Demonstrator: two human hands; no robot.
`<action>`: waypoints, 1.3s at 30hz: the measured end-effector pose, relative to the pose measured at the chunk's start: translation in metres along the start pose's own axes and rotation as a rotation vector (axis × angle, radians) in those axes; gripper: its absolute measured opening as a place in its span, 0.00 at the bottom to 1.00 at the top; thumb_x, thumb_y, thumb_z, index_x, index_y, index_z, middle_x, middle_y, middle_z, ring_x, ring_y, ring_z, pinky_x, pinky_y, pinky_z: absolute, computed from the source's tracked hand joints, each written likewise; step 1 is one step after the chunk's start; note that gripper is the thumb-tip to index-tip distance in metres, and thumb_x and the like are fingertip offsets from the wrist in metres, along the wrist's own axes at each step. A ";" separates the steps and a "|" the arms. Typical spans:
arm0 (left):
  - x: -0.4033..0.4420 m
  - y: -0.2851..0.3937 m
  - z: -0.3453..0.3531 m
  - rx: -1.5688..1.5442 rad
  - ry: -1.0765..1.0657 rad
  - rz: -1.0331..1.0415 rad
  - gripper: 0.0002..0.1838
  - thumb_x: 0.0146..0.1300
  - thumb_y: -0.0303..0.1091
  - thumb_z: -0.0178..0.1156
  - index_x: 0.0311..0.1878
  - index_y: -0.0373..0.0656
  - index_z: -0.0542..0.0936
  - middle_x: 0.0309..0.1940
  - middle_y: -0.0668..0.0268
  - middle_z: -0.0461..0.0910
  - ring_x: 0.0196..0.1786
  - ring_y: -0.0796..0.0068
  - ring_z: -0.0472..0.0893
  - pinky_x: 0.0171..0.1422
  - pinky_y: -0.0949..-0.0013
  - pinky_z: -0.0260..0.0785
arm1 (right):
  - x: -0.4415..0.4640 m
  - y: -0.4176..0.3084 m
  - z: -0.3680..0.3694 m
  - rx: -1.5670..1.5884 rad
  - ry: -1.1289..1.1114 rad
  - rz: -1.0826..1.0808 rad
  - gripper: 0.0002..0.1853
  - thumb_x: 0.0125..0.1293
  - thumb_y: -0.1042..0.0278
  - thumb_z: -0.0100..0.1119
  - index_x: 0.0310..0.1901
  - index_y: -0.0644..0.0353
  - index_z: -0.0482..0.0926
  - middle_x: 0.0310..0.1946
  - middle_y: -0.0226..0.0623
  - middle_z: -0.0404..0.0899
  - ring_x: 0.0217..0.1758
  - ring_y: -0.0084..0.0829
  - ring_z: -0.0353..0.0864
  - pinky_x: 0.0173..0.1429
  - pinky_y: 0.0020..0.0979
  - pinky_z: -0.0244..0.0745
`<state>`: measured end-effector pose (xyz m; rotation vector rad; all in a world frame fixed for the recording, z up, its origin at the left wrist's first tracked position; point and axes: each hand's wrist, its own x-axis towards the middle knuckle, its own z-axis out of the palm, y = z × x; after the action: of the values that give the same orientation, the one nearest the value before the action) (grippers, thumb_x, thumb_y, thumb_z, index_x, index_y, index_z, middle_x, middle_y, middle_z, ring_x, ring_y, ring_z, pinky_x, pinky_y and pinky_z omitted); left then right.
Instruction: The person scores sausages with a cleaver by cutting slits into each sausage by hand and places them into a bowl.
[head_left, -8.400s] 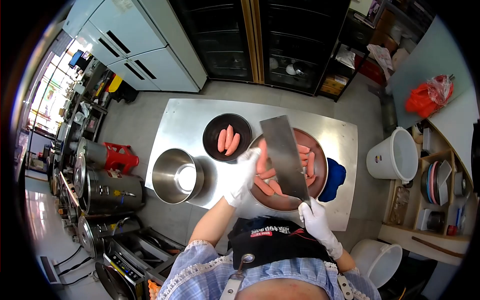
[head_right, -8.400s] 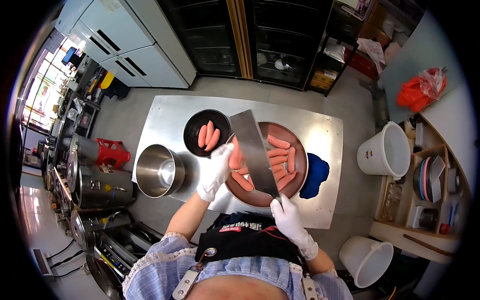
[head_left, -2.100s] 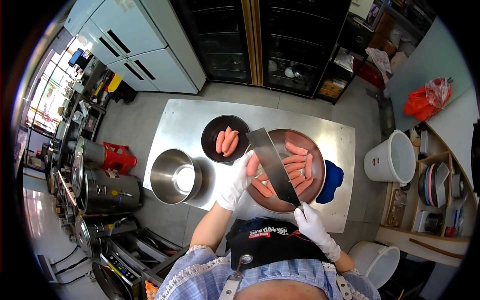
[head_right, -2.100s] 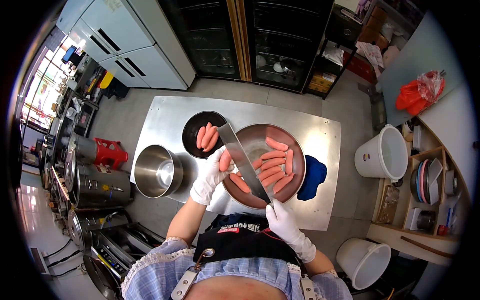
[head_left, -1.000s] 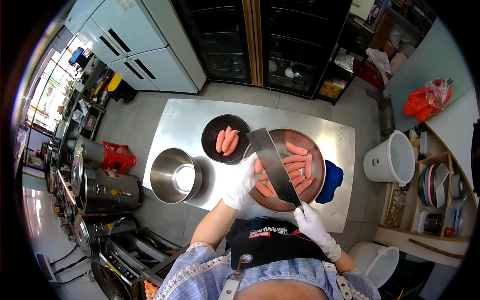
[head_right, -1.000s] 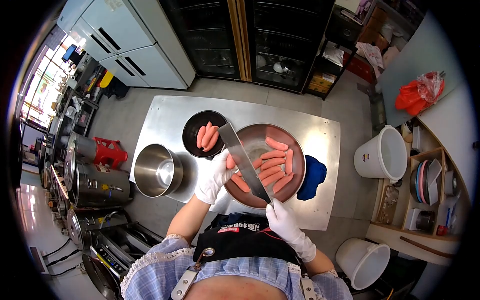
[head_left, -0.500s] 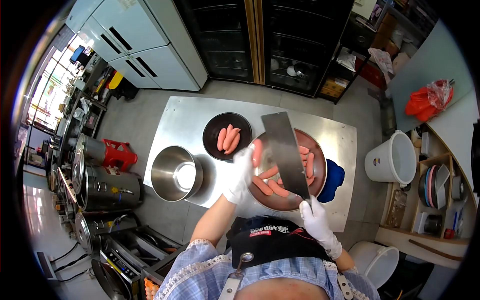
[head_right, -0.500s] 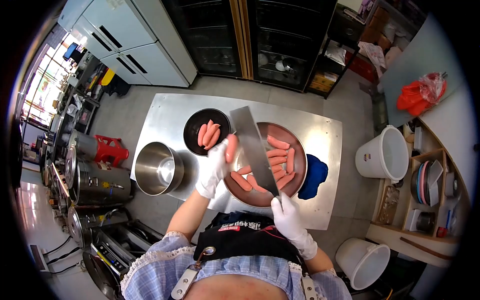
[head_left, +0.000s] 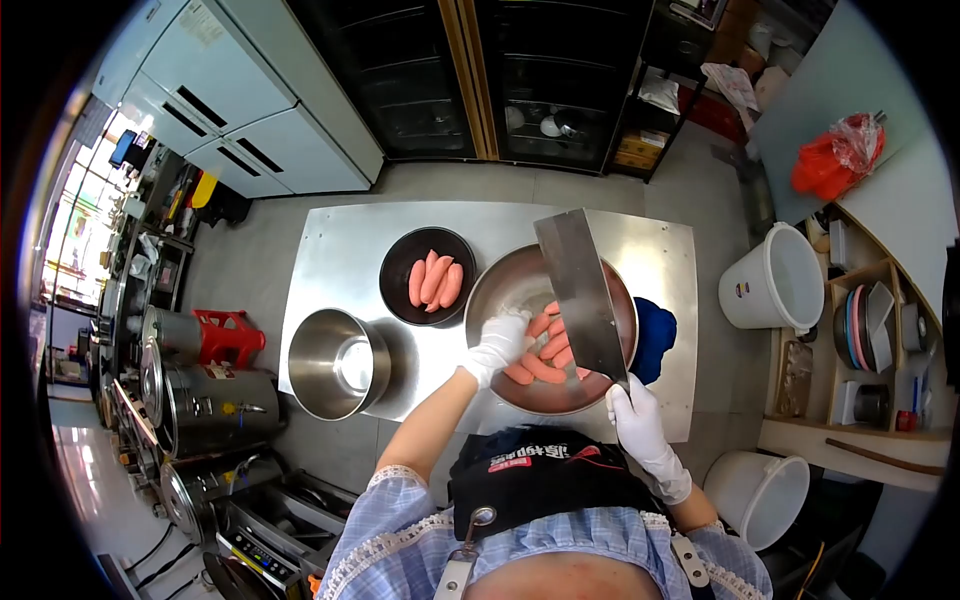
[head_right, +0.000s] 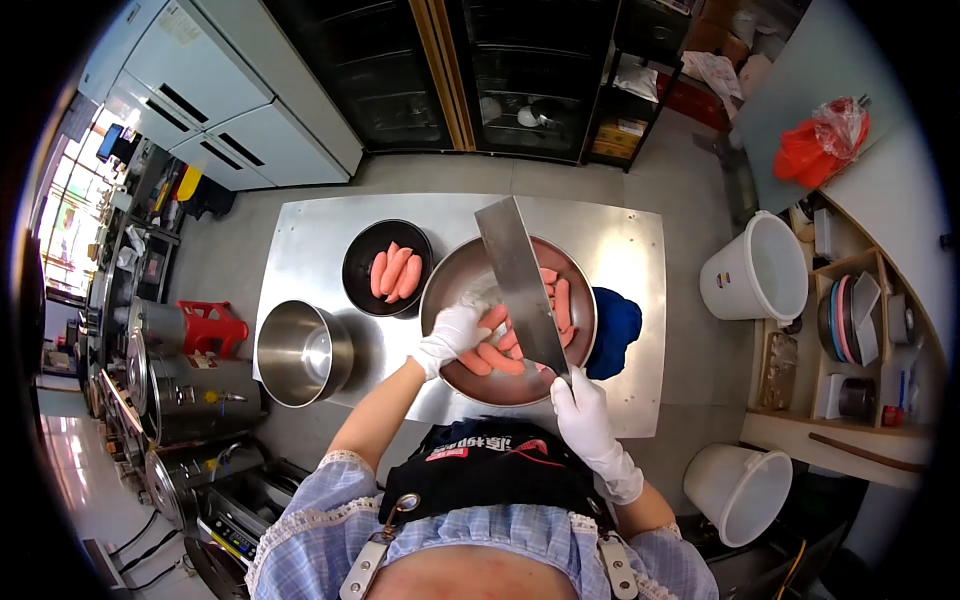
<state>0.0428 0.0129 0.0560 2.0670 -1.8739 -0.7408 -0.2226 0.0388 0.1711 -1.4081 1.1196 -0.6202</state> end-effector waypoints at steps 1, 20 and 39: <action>0.005 -0.004 0.013 0.039 -0.090 0.019 0.18 0.55 0.38 0.63 0.47 0.40 0.80 0.44 0.50 0.82 0.48 0.49 0.81 0.52 0.54 0.72 | -0.001 0.001 -0.001 -0.016 0.010 -0.010 0.08 0.70 0.73 0.50 0.46 0.65 0.76 0.20 0.31 0.71 0.22 0.22 0.69 0.28 0.28 0.67; -0.050 -0.001 -0.053 -1.526 -0.024 -0.151 0.21 0.70 0.32 0.56 0.63 0.33 0.74 0.52 0.64 0.81 0.50 0.77 0.79 0.59 0.74 0.70 | 0.000 -0.001 -0.005 -0.248 -0.087 -0.116 0.08 0.68 0.73 0.53 0.45 0.68 0.76 0.27 0.51 0.76 0.30 0.48 0.78 0.36 0.38 0.72; -0.054 0.001 -0.063 -1.493 -0.091 -0.194 0.14 0.66 0.31 0.59 0.51 0.34 0.82 0.39 0.66 0.84 0.40 0.81 0.81 0.49 0.76 0.73 | -0.004 0.010 0.005 -0.278 -0.110 -0.120 0.12 0.70 0.70 0.51 0.48 0.69 0.75 0.28 0.53 0.78 0.32 0.51 0.80 0.36 0.40 0.73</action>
<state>0.0724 0.0564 0.1201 1.1429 -0.5736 -1.5843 -0.2219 0.0458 0.1618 -1.7373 1.0686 -0.4777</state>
